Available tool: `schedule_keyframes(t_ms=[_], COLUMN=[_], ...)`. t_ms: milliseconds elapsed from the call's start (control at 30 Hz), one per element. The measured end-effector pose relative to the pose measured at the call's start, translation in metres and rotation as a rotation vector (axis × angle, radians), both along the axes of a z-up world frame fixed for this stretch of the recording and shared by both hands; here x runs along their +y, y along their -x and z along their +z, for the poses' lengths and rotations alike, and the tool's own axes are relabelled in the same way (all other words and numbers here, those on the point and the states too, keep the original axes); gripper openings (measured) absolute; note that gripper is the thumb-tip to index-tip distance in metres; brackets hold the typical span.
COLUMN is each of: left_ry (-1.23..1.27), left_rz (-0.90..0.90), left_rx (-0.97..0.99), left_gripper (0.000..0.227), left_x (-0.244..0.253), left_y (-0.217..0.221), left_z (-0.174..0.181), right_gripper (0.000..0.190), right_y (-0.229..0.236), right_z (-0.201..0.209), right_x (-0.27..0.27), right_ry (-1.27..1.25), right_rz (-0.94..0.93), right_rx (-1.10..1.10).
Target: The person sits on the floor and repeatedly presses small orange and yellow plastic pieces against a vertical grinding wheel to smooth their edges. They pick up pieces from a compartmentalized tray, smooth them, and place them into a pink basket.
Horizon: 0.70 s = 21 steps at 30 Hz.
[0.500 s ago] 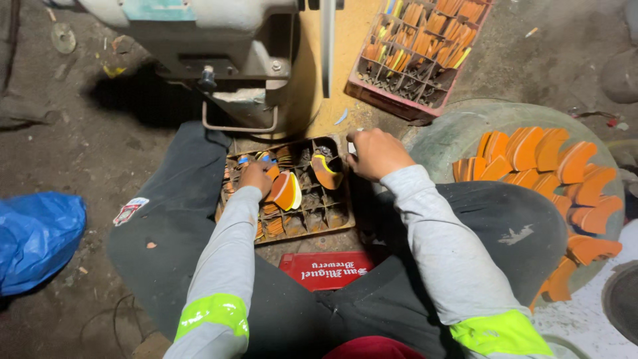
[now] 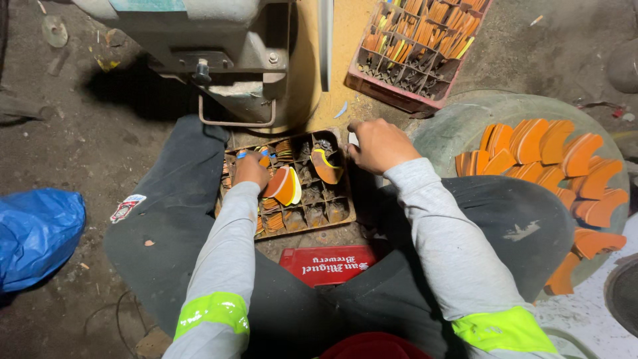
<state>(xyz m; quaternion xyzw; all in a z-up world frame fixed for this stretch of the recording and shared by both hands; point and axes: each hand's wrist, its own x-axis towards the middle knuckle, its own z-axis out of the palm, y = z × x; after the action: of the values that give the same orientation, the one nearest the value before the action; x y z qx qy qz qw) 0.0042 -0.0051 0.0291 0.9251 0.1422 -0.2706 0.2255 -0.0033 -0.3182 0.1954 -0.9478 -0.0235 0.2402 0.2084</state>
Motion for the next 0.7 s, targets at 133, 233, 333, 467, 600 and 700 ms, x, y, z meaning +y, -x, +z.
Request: schedule_keyframes(t_ms=[133, 233, 333, 467, 600, 700], left_ry=[-0.203, -0.114, -0.076, -0.105, -0.139, -0.147], left_rz=[-0.214, -0.261, -0.205, -0.29, -0.303, -0.366], left_rx=[0.056, -0.001, 0.028, -0.056, -0.111, -0.19], left_gripper=[0.05, 0.066, 0.071, 0.085, 0.083, 0.077], left_x=[-0.014, -0.024, -0.027, -0.029, -0.039, -0.043], left_y=[0.019, 0.037, 0.049, 0.049, 0.06, 0.072], left_z=[0.0, -0.014, -0.027, -0.033, -0.031, -0.025], right_gripper=[0.035, 0.034, 0.037, 0.045, 0.078, 0.047], right_y=[0.001, 0.0, 0.008, 0.023, 0.055, 0.069], right_z=[-0.006, -0.022, -0.05, -0.086, -0.117, -0.14], right_x=[-0.001, -0.003, 0.005, 0.041, 0.067, 0.072], right_ry=[-0.02, -0.045, -0.081, -0.124, -0.053, 0.068], right_rz=[0.013, 0.009, 0.029, 0.102, 0.164, 0.161], right_rx=[-0.033, -0.046, -0.031, -0.108, -0.267, -0.15])
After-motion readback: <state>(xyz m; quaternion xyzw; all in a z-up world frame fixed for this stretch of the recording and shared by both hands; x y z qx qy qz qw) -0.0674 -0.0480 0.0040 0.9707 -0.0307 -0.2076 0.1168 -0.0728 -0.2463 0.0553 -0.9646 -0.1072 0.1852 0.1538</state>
